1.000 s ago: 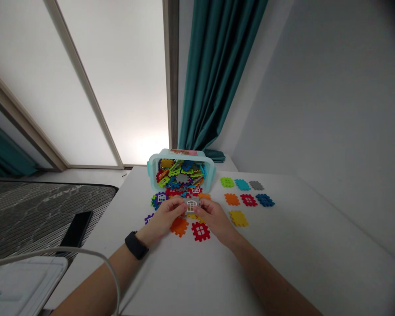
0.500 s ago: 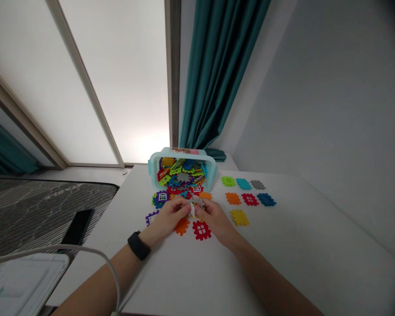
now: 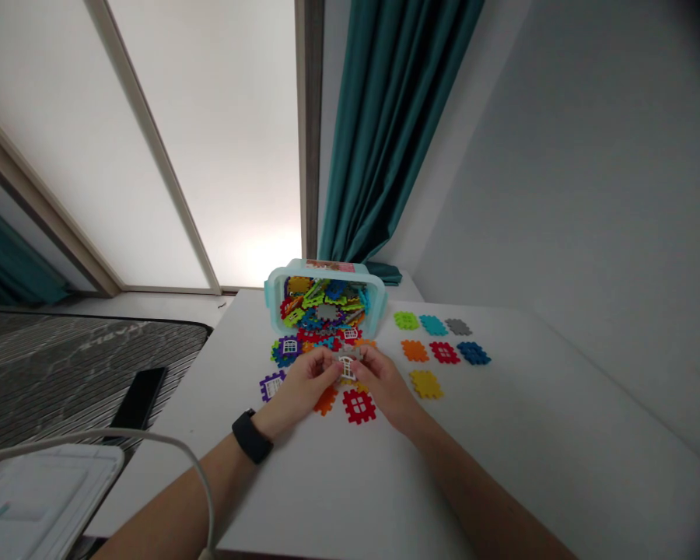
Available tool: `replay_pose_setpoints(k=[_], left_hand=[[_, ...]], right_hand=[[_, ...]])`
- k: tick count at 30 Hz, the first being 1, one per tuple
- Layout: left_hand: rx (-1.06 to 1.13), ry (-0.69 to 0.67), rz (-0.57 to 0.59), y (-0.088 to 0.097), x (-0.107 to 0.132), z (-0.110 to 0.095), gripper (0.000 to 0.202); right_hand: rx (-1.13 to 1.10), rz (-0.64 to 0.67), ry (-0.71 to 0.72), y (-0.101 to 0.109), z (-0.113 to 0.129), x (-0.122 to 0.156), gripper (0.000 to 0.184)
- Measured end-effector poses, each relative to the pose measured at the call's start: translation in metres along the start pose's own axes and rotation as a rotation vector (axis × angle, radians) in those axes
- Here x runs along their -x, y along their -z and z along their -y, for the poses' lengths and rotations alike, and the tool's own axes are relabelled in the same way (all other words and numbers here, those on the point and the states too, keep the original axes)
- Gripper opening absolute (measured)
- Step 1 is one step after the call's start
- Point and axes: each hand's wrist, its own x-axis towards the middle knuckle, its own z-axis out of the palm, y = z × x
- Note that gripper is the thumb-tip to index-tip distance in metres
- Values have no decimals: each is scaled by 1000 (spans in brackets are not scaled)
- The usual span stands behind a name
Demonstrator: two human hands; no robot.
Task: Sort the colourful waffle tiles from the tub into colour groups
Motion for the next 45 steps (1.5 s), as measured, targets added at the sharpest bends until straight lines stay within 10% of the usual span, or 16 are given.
replay_pose_setpoints(k=[3,11,19,24,32,45], left_hand=[[-53,-21,31,12,-2,-10,33],[-49,-157,-406,84,-15,-30,21],[-727,-100,96,114,-13,-25,20],[-885,-121,129,98,-12,-21,18],[-317,-93,136,36,-3,-13,26],[-106,11,98,24,-1,-9,37]], right_hand=[[45,-26,0,3,-3,-3,36],[35,-181,-26,20,5,-8,48],[68,-200,-42,20,4,-9,49],[155,-160,-29,18,-3,-7,46],[84,-73,-68,-1,-4,-1,45],[145,-27,-29,-3,7,2,31]])
